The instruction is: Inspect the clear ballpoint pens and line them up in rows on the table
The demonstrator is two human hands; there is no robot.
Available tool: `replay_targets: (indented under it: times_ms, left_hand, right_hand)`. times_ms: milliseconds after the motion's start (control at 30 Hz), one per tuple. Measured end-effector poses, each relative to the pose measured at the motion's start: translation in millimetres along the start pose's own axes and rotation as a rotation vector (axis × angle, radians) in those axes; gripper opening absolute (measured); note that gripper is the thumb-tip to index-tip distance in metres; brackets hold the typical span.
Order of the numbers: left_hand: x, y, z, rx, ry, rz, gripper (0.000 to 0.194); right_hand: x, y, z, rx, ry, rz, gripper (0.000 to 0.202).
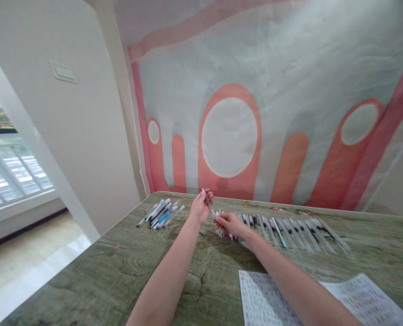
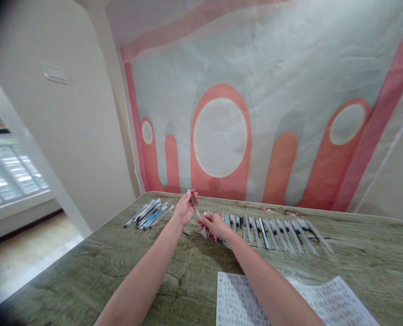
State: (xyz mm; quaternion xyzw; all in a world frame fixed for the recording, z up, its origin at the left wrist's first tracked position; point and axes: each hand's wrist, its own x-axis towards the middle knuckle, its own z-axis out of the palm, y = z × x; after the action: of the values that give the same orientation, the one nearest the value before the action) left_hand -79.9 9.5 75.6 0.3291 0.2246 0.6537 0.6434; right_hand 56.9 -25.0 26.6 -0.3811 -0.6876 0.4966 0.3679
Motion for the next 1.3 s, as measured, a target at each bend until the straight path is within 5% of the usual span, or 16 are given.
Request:
replay_targets:
  times_ms: [567,767,967,1133,1300]
  left_hand:
    - [2.7,4.9,-5.7,-0.032,0.094,0.040,0.018]
    - [-0.3,9.5,-1.7,-0.065,0.116,0.033,0.017]
    - [0.5,8.9,-2.3,-0.079,0.104,0.039,0.018]
    - [1.7,9.0,-3.4,-0.086,0.099,0.038,0.018]
    - [2.0,8.2,-4.1,-0.081,0.110,0.043,0.018]
  right_hand:
    - [3.6,-0.5,-3.9,-0.135,0.269,-0.140,0.031]
    - [3.2,-3.5,-3.6,0.000,0.069,-0.068,0.045]
    - [2.9,-6.2,-4.2,-0.025,0.222,-0.082,0.036]
    - [0.6,-10.5,-3.9,0.075,0.106,-0.001,0.044]
    - [-0.1,-9.9,-6.3,0.013,0.187,-0.041,0.036]
